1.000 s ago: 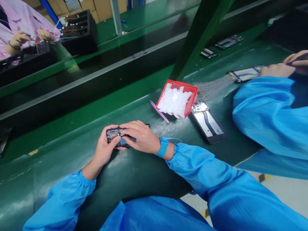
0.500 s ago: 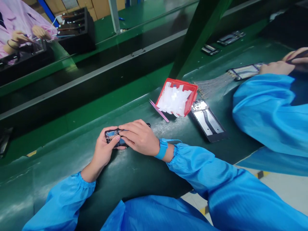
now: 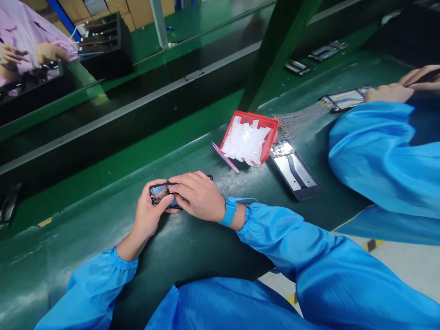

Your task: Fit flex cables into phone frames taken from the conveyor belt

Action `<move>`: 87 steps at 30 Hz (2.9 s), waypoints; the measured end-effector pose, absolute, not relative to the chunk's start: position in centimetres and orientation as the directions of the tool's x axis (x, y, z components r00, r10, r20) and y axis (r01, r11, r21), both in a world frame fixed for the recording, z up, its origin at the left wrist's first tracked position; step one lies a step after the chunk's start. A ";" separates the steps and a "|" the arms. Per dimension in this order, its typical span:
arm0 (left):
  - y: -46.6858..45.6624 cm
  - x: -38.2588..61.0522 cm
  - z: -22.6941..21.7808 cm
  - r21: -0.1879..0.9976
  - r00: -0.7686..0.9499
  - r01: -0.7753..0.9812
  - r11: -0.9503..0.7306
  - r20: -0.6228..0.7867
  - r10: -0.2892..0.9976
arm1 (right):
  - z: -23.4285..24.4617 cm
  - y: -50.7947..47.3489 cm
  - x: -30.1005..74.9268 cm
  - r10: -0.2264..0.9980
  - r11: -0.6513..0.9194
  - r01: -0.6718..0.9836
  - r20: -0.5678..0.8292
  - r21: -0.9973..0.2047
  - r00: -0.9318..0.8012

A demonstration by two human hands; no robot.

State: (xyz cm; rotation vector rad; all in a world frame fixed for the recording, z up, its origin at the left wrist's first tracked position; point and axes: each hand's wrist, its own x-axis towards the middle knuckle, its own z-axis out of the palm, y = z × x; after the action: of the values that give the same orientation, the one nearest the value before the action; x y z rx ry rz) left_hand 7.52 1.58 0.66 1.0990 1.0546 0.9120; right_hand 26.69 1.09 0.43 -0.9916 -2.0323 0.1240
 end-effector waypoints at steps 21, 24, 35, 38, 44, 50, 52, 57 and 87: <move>-0.3 7.8 0.3 0.978 0.144 0.194 -0.079 0.052 0.988 | 1.6 1.5 26.0 0.891 0.354 0.634 0.453 -0.688 -0.005; -0.4 7.7 0.0 0.967 0.130 0.229 -0.113 0.085 0.988 | 2.1 1.2 25.8 0.900 0.343 0.629 0.435 -0.698 -0.008; 1.1 7.1 -0.3 0.956 0.118 0.238 -0.174 0.150 0.982 | 2.0 1.0 26.0 0.849 0.428 0.673 0.525 -0.603 -0.070; 1.7 6.8 0.4 0.972 0.051 0.219 -0.085 0.075 0.996 | 1.4 1.3 26.5 0.827 0.491 0.688 0.534 -0.535 -0.175; 3.5 5.9 0.8 0.990 0.132 -0.004 0.144 -0.143 0.981 | -0.1 1.9 27.2 0.879 0.466 0.592 0.422 -0.657 -0.223; 3.4 6.2 -0.6 0.995 0.138 -0.076 0.061 -0.050 0.989 | -0.5 1.4 26.2 0.966 0.171 0.233 0.116 -0.957 -0.231; 2.8 6.6 -0.8 1.000 0.104 -0.004 0.031 -0.030 0.994 | -0.4 1.3 25.9 0.965 0.117 0.151 0.077 -0.982 -0.249; 1.4 8.0 -0.1 0.997 0.252 0.068 -0.019 0.001 0.968 | 0.0 1.6 25.8 0.965 0.053 -0.057 0.066 -0.997 -0.255; 1.7 8.3 0.4 0.990 0.023 -0.069 0.127 -0.125 0.992 | -0.2 1.2 25.3 0.914 -0.010 -0.243 0.089 -0.970 -0.396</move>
State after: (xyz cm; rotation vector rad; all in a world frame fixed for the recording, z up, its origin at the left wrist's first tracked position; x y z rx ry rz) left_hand 8.33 1.69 0.38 1.0740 1.2011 1.1348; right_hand 25.28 1.19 -0.16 -0.7693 -1.3301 1.5777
